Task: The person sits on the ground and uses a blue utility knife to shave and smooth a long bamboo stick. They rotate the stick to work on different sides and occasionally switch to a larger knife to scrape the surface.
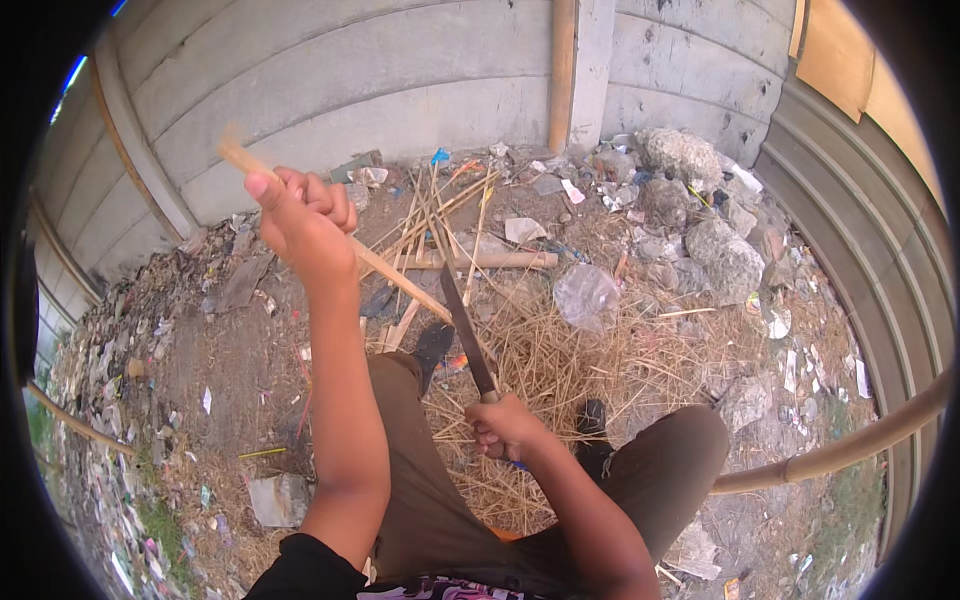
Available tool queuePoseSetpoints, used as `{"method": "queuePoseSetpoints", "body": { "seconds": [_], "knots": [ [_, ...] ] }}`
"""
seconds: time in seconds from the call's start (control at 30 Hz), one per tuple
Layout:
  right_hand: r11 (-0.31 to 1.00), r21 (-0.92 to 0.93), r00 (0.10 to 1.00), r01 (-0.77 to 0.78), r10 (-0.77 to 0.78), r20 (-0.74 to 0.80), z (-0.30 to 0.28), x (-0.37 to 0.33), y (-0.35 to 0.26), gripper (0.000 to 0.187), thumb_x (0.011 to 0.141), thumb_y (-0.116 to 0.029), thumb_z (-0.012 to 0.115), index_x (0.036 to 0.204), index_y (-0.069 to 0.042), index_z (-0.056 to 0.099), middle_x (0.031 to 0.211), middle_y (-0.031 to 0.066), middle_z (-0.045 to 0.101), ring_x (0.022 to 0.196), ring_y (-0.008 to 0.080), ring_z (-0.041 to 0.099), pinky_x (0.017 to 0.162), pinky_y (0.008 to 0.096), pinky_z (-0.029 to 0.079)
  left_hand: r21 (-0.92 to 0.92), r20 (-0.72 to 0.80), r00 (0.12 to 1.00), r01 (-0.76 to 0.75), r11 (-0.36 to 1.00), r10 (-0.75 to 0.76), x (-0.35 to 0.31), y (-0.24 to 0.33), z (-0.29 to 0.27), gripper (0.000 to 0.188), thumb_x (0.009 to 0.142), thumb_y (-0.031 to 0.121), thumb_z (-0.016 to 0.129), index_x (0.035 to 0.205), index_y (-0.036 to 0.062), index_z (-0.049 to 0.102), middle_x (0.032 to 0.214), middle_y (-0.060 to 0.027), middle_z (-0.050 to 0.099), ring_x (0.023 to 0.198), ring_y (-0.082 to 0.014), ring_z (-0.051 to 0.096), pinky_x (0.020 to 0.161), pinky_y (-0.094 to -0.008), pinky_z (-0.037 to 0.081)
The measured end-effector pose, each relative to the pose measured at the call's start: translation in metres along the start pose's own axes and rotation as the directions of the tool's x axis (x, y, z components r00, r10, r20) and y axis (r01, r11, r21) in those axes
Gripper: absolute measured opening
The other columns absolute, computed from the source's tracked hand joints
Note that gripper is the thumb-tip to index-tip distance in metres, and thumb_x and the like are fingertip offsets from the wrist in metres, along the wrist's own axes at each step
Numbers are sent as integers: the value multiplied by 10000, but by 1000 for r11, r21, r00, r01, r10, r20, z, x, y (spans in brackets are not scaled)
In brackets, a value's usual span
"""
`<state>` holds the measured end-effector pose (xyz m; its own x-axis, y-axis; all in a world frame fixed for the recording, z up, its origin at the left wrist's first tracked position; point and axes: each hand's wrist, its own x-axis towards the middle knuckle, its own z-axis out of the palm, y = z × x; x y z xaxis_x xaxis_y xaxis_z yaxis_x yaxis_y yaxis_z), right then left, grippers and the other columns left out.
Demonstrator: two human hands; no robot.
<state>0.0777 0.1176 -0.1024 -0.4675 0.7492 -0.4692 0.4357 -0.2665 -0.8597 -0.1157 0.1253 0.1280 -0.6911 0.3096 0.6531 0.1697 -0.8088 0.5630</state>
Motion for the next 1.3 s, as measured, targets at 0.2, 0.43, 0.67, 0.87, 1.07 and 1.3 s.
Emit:
{"method": "queuePoseSetpoints", "body": {
  "seconds": [0.2, 0.43, 0.67, 0.87, 1.07, 1.3],
  "knots": [
    [825, -18, 729, 565, -510, -457, -39, -65, -129, 266, 900, -138, 670, 707, -84, 495, 563, -1, 534, 464, 88, 505, 438, 273, 374, 66, -48, 998, -27, 997, 31, 0, -1, -9, 594, 1024, 636, 339, 724, 126, 295, 571, 39, 241, 444, -70, 244, 398, -258, 211],
    [746, -412, 604, 523, -665, -440, -3, -1, -41, 125, 863, -103, 648, 838, 2, 584, 729, 137, 559, 692, 208, 555, 669, 353, 406, 136, 6, 995, -96, 986, 96, -10, -19, 6, 577, 1039, 603, 343, 716, 126, 297, 575, 32, 251, 440, -73, 253, 397, -265, 217],
    [883, 398, 922, -249, 91, 377, -38, -11, -27, 186, 807, -102, 690, 709, -51, 540, 559, 38, 515, 444, 180, 519, 483, 362, 467, 8, -60, 998, 2, 1000, -2, 8, -10, -12, 599, 988, 671, 409, 760, 126, 311, 590, 48, 226, 464, -72, 195, 438, -272, 149],
    [747, -99, 642, 657, -623, -447, -40, -89, -171, 295, 900, -75, 642, 658, -73, 474, 531, -53, 446, 459, 39, 431, 420, 281, 322, 43, -71, 997, -29, 999, 32, 2, -5, -11, 596, 1032, 608, 363, 692, 122, 298, 588, 38, 252, 448, -53, 244, 396, -259, 197],
    [802, -506, 771, 317, -529, -355, 4, -2, -19, 258, 858, -123, 656, 692, 58, 574, 637, 197, 651, 593, 319, 672, 582, 432, 515, 159, 32, 979, -205, 966, 203, -12, -25, 19, 569, 1060, 529, 374, 678, 112, 303, 583, 42, 253, 447, -50, 240, 397, -248, 213],
    [684, 609, 844, -402, 18, 537, -40, -26, -24, 271, 854, -59, 644, 653, -116, 471, 532, -54, 383, 421, 99, 384, 436, 321, 359, -71, 83, 996, -26, 997, 32, -8, -10, 7, 551, 1070, 499, 377, 671, 127, 297, 583, 52, 247, 466, -44, 213, 413, -247, 187]
  ]
}}
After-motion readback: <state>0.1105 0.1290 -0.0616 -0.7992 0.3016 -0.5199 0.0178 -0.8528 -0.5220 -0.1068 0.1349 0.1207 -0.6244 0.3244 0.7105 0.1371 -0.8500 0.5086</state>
